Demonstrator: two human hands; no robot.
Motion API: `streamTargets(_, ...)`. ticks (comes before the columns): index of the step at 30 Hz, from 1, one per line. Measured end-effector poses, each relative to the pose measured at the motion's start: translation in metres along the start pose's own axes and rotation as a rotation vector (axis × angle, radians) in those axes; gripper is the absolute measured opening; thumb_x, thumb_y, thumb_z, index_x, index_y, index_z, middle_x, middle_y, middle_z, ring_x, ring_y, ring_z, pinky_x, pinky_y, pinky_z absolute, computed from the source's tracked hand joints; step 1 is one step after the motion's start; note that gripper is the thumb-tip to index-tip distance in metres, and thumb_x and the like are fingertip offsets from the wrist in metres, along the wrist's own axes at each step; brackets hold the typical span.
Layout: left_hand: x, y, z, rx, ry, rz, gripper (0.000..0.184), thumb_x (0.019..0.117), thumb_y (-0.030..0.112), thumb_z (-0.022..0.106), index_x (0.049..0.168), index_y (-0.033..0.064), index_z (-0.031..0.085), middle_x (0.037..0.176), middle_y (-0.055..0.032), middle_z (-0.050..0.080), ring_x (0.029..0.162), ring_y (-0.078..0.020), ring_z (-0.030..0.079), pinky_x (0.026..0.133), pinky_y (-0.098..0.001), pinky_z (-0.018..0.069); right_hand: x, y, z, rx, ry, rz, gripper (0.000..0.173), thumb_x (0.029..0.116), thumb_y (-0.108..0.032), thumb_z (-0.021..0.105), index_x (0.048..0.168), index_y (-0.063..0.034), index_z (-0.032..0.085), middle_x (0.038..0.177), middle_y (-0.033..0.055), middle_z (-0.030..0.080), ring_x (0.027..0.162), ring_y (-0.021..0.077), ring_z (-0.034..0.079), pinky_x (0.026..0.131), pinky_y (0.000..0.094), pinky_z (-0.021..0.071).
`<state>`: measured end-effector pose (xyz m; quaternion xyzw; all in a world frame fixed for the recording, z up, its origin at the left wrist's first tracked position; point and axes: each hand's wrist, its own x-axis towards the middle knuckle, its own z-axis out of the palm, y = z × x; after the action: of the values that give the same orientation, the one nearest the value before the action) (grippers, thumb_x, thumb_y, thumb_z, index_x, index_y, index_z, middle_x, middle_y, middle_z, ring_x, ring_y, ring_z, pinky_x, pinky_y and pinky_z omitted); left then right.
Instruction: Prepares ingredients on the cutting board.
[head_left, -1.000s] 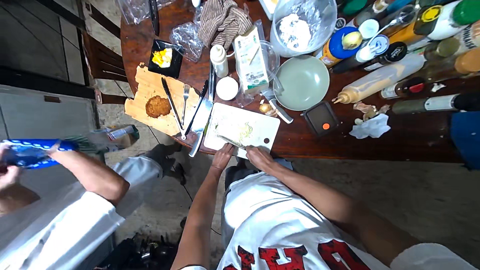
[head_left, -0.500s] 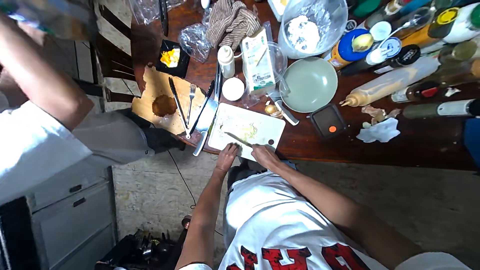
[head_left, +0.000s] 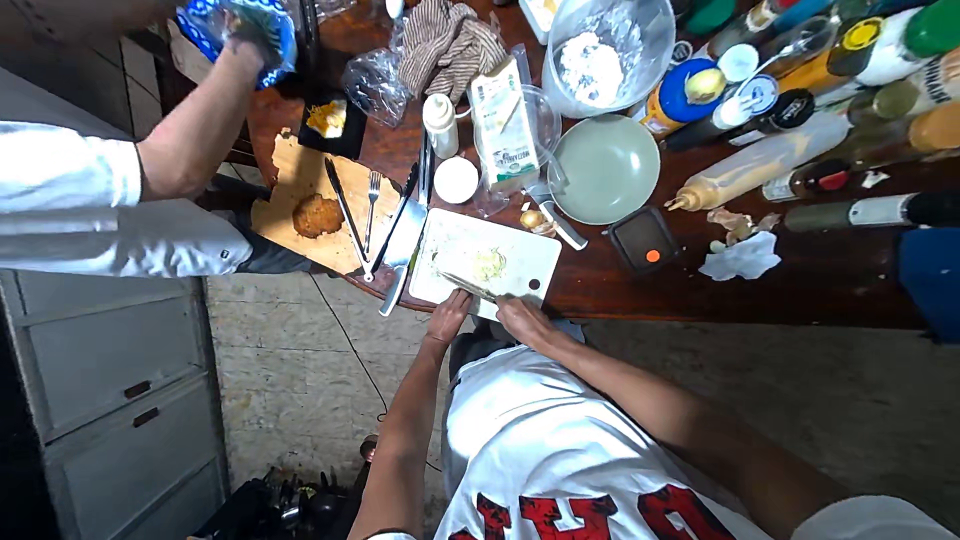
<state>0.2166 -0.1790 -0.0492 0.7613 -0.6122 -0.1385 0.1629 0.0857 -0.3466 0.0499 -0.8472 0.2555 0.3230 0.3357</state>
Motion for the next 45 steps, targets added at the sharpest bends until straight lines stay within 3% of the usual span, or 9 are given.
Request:
streamTargets(3,0.001,0.001,0.002,0.002,0.021,-0.012,0.022,0.0936,-0.009,0.057,0.107,-0.0003,0.073,0.112,-0.0130,0.072,0.104,-0.0277,0.071,0.088,-0.0366,0.0598,-0.004,-0.001,-0.003,-0.019,-0.022,0.000,0.033,0.1071,-0.020,0.041,0.124,0.0012,0.060,0.106,0.0252,0.070,0.104,0.0438,0.070,0.087,0.0582,0.0562)
streamTargets(8,0.002,0.000,-0.001,-0.032,-0.006,-0.028,0.024,0.0934,-0.010,0.056,0.109,-0.0017,0.073,0.115,-0.0151,0.072,0.106,-0.0305,0.071,0.089,-0.0404,0.0600,0.010,0.003,0.007,-0.041,-0.004,-0.019,0.033,0.1075,-0.017,0.040,0.125,0.0029,0.060,0.107,0.0269,0.069,0.104,0.0446,0.070,0.087,0.0582,0.0562)
streamTargets(20,0.001,-0.002,0.003,-0.018,0.021,-0.021,0.024,0.0931,-0.010,0.058,0.110,-0.0012,0.072,0.114,-0.0148,0.071,0.104,-0.0290,0.071,0.088,-0.0379,0.0601,0.014,0.000,0.007,0.000,-0.009,-0.010,0.033,0.1076,-0.018,0.040,0.125,0.0016,0.061,0.109,0.0256,0.069,0.105,0.0435,0.069,0.088,0.0575,0.0560)
streamTargets(26,0.001,-0.002,0.004,0.006,0.032,-0.009,0.020,0.0933,-0.009,0.058,0.105,-0.0010,0.072,0.111,-0.0136,0.071,0.101,-0.0278,0.071,0.086,-0.0366,0.0603,0.002,0.004,0.003,0.008,-0.019,-0.027,0.033,0.1069,-0.018,0.041,0.122,0.0023,0.061,0.105,0.0255,0.069,0.103,0.0429,0.070,0.087,0.0566,0.0564)
streamTargets(31,-0.001,-0.004,0.004,-0.011,0.033,-0.019,0.023,0.0931,-0.009,0.058,0.108,0.0000,0.073,0.115,-0.0135,0.071,0.107,-0.0287,0.070,0.090,-0.0375,0.0592,0.020,0.003,0.006,0.005,-0.029,-0.031,0.033,0.1074,-0.018,0.041,0.124,0.0023,0.061,0.109,0.0254,0.069,0.107,0.0425,0.069,0.090,0.0565,0.0557)
streamTargets(35,-0.010,0.000,0.009,0.020,0.019,-0.029,0.030,0.0969,-0.005,0.054,0.119,0.0040,0.072,0.129,-0.0096,0.070,0.127,-0.0282,0.062,0.103,-0.0380,0.0530,0.021,0.008,0.001,0.059,-0.019,-0.031,0.031,0.1064,-0.018,0.044,0.121,0.0016,0.063,0.106,0.0243,0.069,0.105,0.0417,0.069,0.089,0.0565,0.0555)
streamTargets(37,-0.014,0.004,0.006,-0.015,-0.006,-0.055,0.033,0.0977,-0.006,0.052,0.124,0.0026,0.071,0.135,-0.0120,0.067,0.132,-0.0297,0.059,0.108,-0.0394,0.0505,0.021,0.010,0.001,0.092,0.013,-0.015,0.031,0.1061,-0.018,0.046,0.122,0.0014,0.064,0.107,0.0241,0.069,0.104,0.0413,0.069,0.089,0.0566,0.0560)
streamTargets(40,-0.009,0.005,0.004,-0.056,0.015,-0.074,0.032,0.0957,-0.009,0.054,0.120,0.0005,0.071,0.131,-0.0141,0.068,0.126,-0.0300,0.063,0.103,-0.0391,0.0541,0.021,0.014,0.001,0.083,0.049,-0.008,0.028,0.1056,-0.018,0.047,0.117,0.0008,0.064,0.102,0.0232,0.070,0.101,0.0404,0.070,0.086,0.0559,0.0566)
streamTargets(45,-0.004,0.002,-0.002,-0.039,0.045,-0.052,0.026,0.0937,-0.010,0.056,0.112,-0.0007,0.072,0.117,-0.0149,0.071,0.108,-0.0289,0.071,0.091,-0.0380,0.0593,0.005,0.003,-0.001,0.006,-0.008,-0.039,0.033,0.1067,-0.019,0.042,0.124,0.0011,0.062,0.108,0.0254,0.069,0.105,0.0436,0.070,0.087,0.0581,0.0564)
